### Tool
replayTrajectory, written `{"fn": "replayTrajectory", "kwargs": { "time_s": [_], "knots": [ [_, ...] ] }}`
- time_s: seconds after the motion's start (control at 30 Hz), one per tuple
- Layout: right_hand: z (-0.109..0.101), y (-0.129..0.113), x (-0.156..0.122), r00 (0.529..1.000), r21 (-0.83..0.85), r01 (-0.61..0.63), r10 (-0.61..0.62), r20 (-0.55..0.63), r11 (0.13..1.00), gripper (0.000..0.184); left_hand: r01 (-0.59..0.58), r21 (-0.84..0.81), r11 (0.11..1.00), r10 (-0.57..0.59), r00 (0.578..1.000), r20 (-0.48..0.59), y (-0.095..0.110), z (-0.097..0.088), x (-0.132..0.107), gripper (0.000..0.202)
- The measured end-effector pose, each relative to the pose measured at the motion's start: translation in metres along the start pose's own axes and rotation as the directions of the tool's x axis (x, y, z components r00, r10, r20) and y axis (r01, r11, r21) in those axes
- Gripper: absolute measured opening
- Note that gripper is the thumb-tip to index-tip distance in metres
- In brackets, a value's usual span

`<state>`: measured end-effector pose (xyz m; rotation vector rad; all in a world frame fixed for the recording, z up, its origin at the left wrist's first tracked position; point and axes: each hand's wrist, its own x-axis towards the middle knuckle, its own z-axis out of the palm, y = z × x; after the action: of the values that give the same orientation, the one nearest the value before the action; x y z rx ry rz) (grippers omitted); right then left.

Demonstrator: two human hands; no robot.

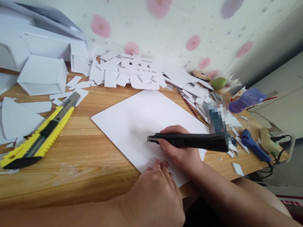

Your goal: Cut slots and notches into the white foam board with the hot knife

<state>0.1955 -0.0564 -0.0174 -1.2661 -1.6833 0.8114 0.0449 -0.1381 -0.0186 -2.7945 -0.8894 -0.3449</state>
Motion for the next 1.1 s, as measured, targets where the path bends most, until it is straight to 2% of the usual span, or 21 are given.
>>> {"fn": "replayTrajectory", "kwargs": {
  "time_s": [0.1, 0.23, 0.37, 0.57, 0.77, 0.97, 1.1],
  "knots": [
    [0.0, 0.0, 0.0, 1.0, -0.022, 0.023, -0.023, 0.001, 0.999, 0.015, -0.018, 0.009, 1.0, 0.018, 0.999, -0.039, -0.002, 0.003, 0.001, 0.034],
    [0.002, -0.001, 0.0, 0.996, -0.049, 0.082, -0.083, -0.017, 0.995, 0.015, -0.065, 0.065, 0.996, 0.077, 0.975, -0.21, -0.004, 0.009, 0.005, 0.037],
    [0.004, -0.005, -0.001, 0.988, -0.12, 0.151, -0.155, -0.024, 0.981, 0.012, -0.018, 0.086, 0.996, 0.041, 0.961, -0.274, -0.004, 0.01, 0.006, 0.039],
    [0.004, -0.009, -0.001, 0.983, -0.214, 0.176, -0.184, -0.017, 0.961, 0.009, 0.023, 0.066, 0.998, -0.004, 0.965, -0.264, 0.0, 0.012, 0.005, 0.043],
    [-0.001, -0.006, -0.006, 0.984, -0.213, 0.164, -0.174, -0.03, 0.963, 0.008, 0.089, 0.023, 0.996, -0.081, 0.968, -0.238, 0.007, 0.021, 0.003, 0.04],
    [-0.002, -0.011, -0.009, 0.947, -0.132, 0.19, -0.217, -0.238, 0.973, 0.009, 0.072, 0.04, 0.997, -0.062, 0.975, -0.215, 0.01, 0.021, 0.001, 0.038],
    [0.004, -0.014, -0.006, 0.973, -0.073, 0.165, -0.174, -0.149, 0.984, 0.01, 0.06, 0.063, 0.996, -0.046, 0.976, -0.213, 0.011, 0.019, 0.0, 0.041]
  ]
}}
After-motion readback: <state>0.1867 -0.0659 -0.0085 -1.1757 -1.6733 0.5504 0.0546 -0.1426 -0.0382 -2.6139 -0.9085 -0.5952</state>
